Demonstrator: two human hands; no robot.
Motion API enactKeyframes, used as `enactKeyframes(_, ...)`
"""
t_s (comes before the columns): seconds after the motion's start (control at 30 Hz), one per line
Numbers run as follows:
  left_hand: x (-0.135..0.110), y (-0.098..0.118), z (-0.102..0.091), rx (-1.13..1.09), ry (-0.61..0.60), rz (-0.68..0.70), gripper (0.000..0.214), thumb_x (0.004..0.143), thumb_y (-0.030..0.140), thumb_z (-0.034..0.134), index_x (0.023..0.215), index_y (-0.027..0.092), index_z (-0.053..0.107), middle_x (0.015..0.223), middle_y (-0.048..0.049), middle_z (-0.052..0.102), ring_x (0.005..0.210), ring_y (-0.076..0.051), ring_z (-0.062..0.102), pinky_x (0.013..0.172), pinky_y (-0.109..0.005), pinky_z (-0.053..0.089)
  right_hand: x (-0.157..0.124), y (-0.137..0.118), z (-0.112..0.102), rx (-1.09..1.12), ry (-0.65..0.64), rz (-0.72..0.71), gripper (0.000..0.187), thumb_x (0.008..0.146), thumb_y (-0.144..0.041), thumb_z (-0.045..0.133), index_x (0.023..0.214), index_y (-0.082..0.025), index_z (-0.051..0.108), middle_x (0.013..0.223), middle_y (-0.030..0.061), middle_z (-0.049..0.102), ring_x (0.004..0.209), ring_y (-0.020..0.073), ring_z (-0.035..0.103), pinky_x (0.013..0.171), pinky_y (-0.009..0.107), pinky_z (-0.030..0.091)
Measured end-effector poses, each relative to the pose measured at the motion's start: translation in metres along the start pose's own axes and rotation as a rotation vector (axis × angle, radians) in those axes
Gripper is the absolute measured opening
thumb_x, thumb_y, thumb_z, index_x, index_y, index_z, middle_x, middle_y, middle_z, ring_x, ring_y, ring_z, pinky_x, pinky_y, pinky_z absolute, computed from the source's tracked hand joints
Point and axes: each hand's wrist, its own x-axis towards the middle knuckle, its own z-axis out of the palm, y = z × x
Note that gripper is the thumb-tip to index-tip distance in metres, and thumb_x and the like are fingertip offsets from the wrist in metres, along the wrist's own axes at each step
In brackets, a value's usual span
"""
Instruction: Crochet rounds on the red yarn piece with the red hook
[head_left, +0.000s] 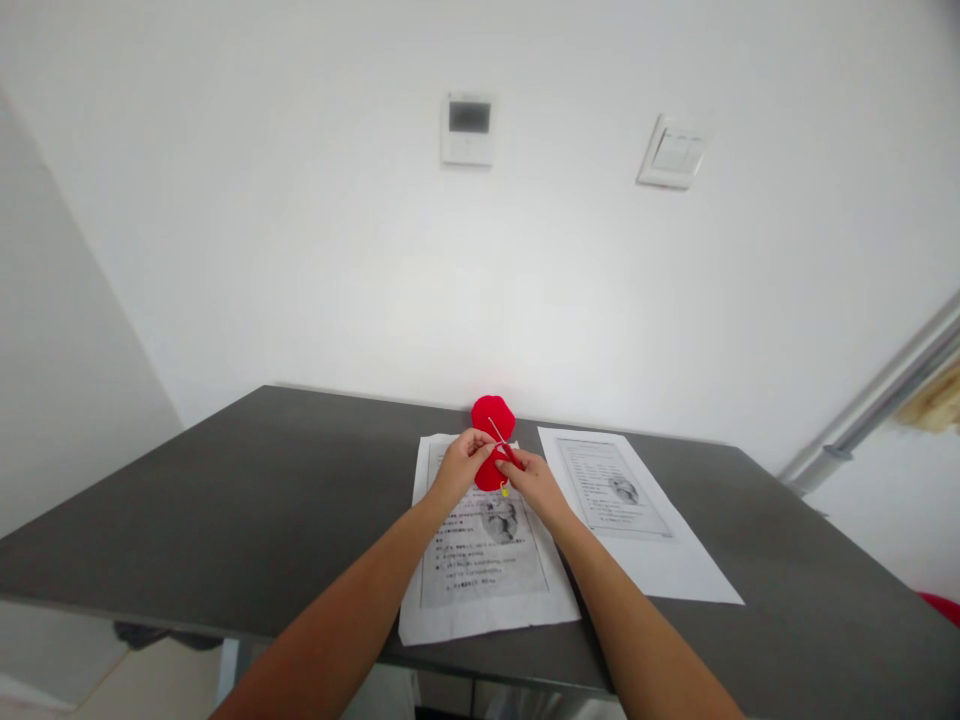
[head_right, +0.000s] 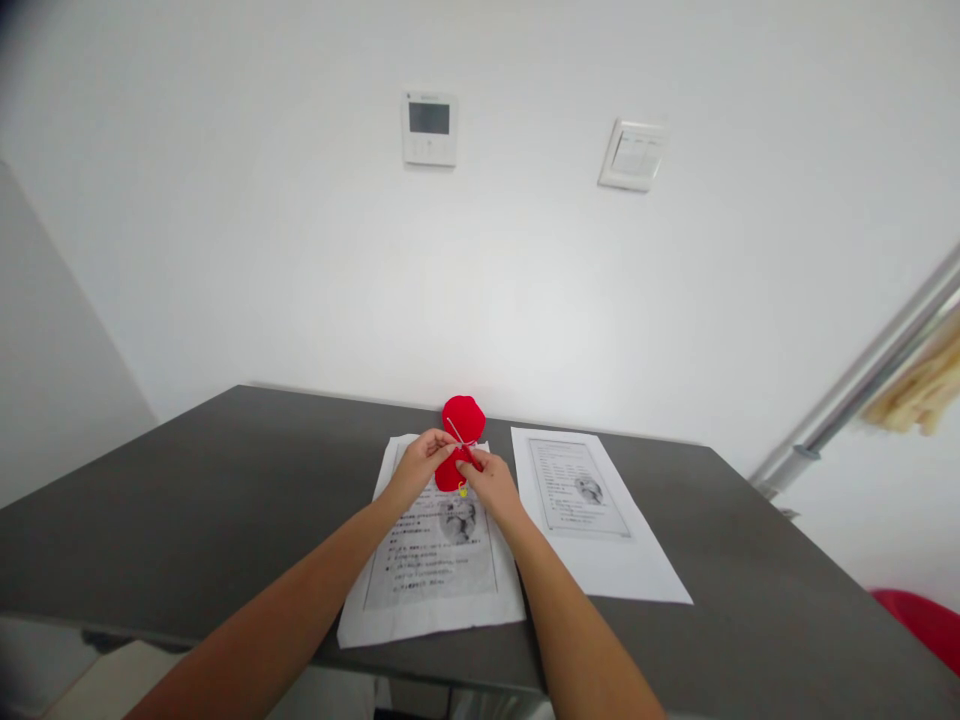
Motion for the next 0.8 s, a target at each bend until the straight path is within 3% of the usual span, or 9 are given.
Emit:
enactKeyframes(0.17,-0.002,0.004,0.001,-0.022,-0.008,0.064,0.003,0.086,0.017,0.063,0.088,0.015,0.062,0.089,-0.0029,0.068,0.087,-0.017,0.066,0.086,-0.037,0.053,0.002,0.003,-0.003,0.006,0.044,-0.015,0.026,0.075,-0.038,0.055,0.069,-0.016,0.067,0.056,-0.0017,0.056,0.059,0.0153,0.050,0.056,0.026,0.038)
enactKeyframes(0.27,-0.002,0.005,0.002,-0.026,0.000,0.084,0.010,0.079,0.008,0.058,0.083,0.017,0.061,0.086,-0.0029,0.070,0.084,-0.016,0.067,0.086,-0.033,0.051,0.003,0.004,-0.002,0.006,0.056,-0.022,0.027,0.077,-0.039,0.056,0.072,-0.016,0.069,0.059,-0.0004,0.060,0.061,0.0168,0.053,0.058,0.027,0.041)
enactKeyframes(0.6,-0.006,0.010,0.002,0.136,0.009,0.145,0.010,0.079,0.011,0.055,0.081,0.019,0.060,0.081,-0.0023,0.069,0.079,-0.017,0.065,0.079,-0.030,0.051,0.002,0.004,-0.001,-0.040,0.102,-0.049,0.029,0.080,-0.041,0.048,0.076,-0.017,0.065,0.074,0.0033,0.066,0.070,0.0189,0.058,0.069,0.030,0.046)
enactKeyframes(0.8,-0.012,0.016,0.000,0.334,-0.010,0.239,0.010,0.081,0.012,0.055,0.080,0.019,0.062,0.085,-0.0033,0.066,0.082,-0.018,0.061,0.082,-0.033,0.047,-0.002,-0.001,-0.003,-0.143,0.146,-0.057,0.021,0.076,-0.036,0.049,0.065,-0.020,0.057,0.062,-0.0007,0.057,0.061,0.0168,0.051,0.062,0.028,0.039)
